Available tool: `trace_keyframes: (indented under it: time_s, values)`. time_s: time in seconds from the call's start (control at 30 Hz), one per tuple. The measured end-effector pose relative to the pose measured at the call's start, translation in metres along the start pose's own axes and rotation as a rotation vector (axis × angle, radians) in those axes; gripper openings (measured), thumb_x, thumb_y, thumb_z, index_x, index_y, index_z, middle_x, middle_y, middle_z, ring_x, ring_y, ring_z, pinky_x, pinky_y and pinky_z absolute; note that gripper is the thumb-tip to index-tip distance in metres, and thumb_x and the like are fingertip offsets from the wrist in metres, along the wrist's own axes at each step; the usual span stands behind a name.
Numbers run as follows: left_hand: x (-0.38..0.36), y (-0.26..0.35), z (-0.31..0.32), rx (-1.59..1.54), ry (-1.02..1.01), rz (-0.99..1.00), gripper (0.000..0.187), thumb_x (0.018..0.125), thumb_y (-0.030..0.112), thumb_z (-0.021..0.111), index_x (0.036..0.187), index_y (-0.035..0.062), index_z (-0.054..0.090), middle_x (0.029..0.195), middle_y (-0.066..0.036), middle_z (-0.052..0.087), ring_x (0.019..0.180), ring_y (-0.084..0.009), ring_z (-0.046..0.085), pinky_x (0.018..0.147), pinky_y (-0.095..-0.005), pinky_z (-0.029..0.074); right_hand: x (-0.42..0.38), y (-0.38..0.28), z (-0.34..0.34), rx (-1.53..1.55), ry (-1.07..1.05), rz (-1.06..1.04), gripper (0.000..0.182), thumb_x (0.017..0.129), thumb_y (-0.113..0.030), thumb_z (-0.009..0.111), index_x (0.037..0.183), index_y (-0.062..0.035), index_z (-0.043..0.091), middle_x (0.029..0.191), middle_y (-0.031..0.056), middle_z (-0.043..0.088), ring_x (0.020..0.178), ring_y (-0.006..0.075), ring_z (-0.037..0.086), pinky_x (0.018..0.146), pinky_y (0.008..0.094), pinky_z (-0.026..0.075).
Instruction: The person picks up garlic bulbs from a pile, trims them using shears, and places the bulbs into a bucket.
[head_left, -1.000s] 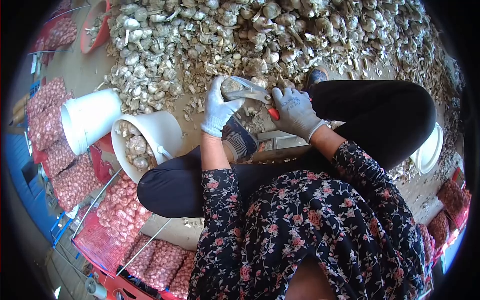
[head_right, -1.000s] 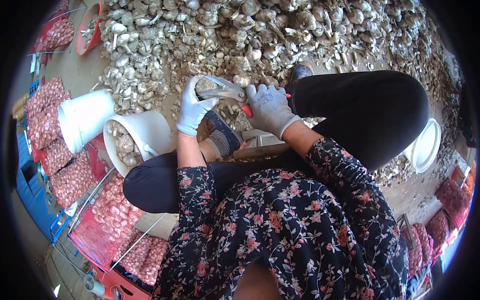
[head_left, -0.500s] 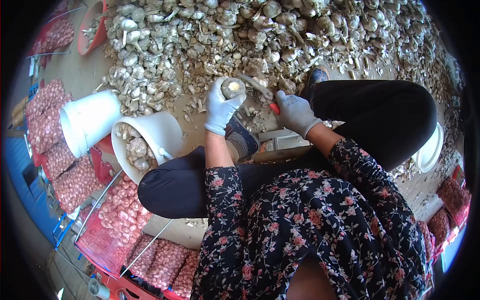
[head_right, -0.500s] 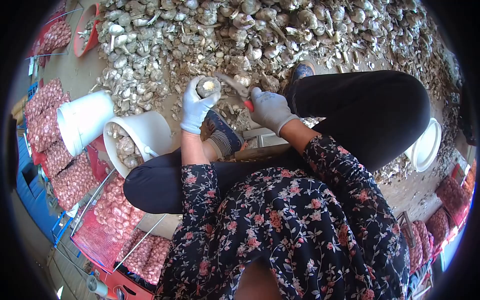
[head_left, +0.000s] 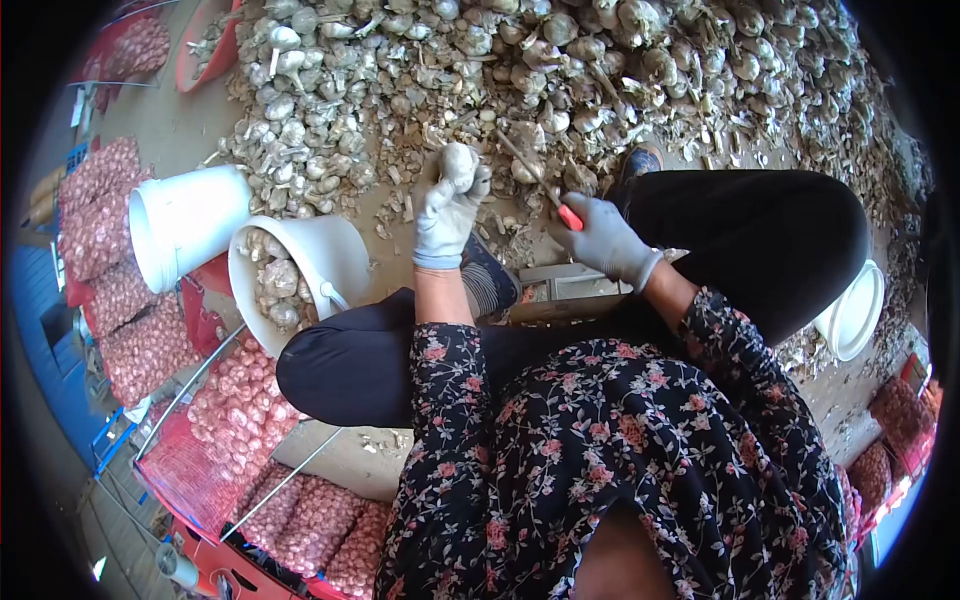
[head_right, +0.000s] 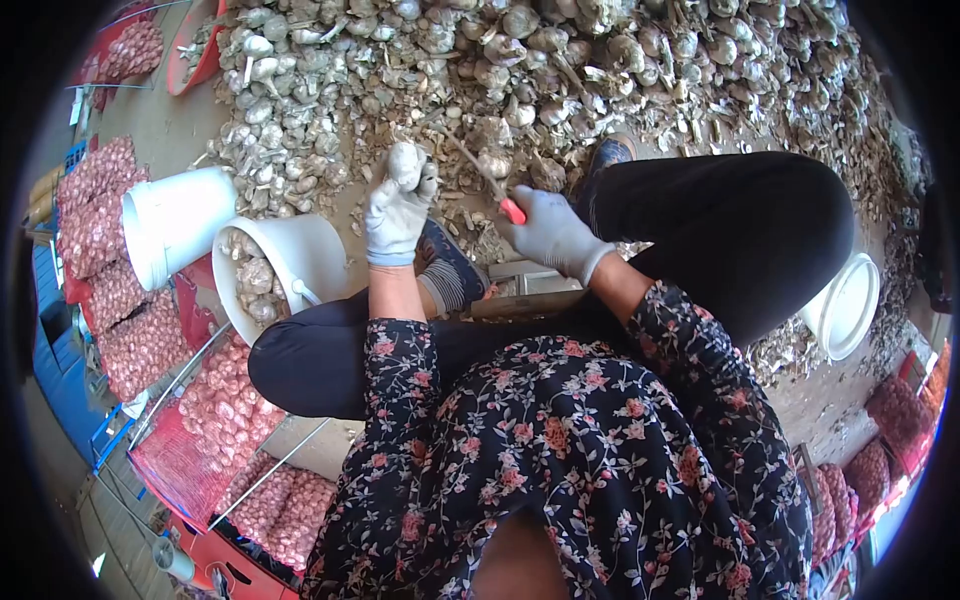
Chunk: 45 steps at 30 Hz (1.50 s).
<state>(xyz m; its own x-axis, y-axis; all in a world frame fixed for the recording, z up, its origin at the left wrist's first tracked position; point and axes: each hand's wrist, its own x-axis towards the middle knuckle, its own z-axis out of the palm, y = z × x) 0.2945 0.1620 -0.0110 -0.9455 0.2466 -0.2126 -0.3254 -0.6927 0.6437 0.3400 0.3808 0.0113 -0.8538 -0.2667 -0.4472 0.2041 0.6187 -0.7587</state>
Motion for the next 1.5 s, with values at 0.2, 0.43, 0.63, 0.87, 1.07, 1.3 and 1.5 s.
trace_keyframes:
  time_s: [0.2,0.43,0.63,0.87,1.07,1.3,1.5]
  values:
    - [0.004,-0.018,-0.001,0.115,0.192,-0.01,0.037,0.079,0.022,0.064,0.111,0.0066,0.055,0.093,-0.001,0.054,0.088,-0.0137,0.055,0.083,-0.0382,0.051,0.0,-0.011,0.006,-0.24,-0.033,-0.068,0.031,0.086,-0.03,0.053,0.096,-0.0018,0.047,0.083,0.0241,0.062,0.083,0.0415,0.061,0.074,0.0488,0.048]
    - [0.005,-0.009,-0.011,-0.027,0.28,-0.021,0.039,0.086,0.044,0.053,0.11,0.0139,0.059,0.105,-0.005,0.062,0.096,-0.0204,0.057,0.084,-0.0396,0.045,-0.002,-0.012,0.007,-0.116,-0.091,0.015,0.037,0.083,-0.033,0.056,0.101,-0.0016,0.048,0.089,0.025,0.061,0.09,0.0403,0.06,0.079,0.0468,0.047]
    - [-0.005,0.006,-0.006,0.154,0.324,-0.093,0.039,0.089,0.041,0.05,0.113,0.0109,0.059,0.098,-0.004,0.063,0.086,-0.0179,0.06,0.071,-0.0349,0.049,0.007,-0.019,0.009,-0.339,-0.011,-0.083,0.041,0.083,-0.033,0.058,0.108,-0.0028,0.047,0.095,0.0202,0.059,0.093,0.0371,0.059,0.079,0.0456,0.046]
    - [-0.014,-0.002,-0.017,0.095,0.379,0.045,0.039,0.088,0.031,0.053,0.12,0.0091,0.052,0.109,-0.004,0.059,0.088,-0.0168,0.059,0.066,-0.0329,0.049,0.007,-0.019,0.013,-0.425,0.004,-0.176,0.044,0.083,-0.034,0.057,0.113,-0.0035,0.047,0.093,0.0185,0.058,0.09,0.0357,0.059,0.077,0.046,0.046]
    - [-0.024,0.006,-0.021,0.249,0.213,0.026,0.049,0.088,0.023,0.057,0.132,0.01,0.042,0.121,-0.005,0.053,0.102,-0.0178,0.055,0.08,-0.0368,0.047,0.007,-0.018,0.017,-0.435,-0.033,-0.146,0.043,0.083,-0.037,0.057,0.11,-0.0056,0.047,0.096,0.0187,0.058,0.093,0.0356,0.059,0.079,0.0464,0.045]
    - [-0.025,0.006,-0.018,0.325,0.2,-0.041,0.041,0.085,0.017,0.061,0.12,0.0002,0.049,0.099,-0.008,0.063,0.083,-0.0164,0.063,0.07,-0.0289,0.053,0.022,-0.025,0.01,-0.493,0.01,-0.228,0.042,0.081,-0.037,0.06,0.107,-0.006,0.048,0.095,0.0178,0.059,0.092,0.0359,0.06,0.079,0.047,0.046]
    - [-0.026,0.009,-0.018,0.359,0.225,-0.035,0.036,0.085,0.013,0.058,0.118,0.0006,0.053,0.104,-0.007,0.063,0.088,-0.0145,0.062,0.073,-0.0257,0.051,0.027,-0.004,0.03,-0.231,-0.038,-0.292,0.039,0.081,-0.031,0.061,0.104,-0.003,0.047,0.087,0.0224,0.061,0.086,0.0408,0.06,0.074,0.0491,0.046]
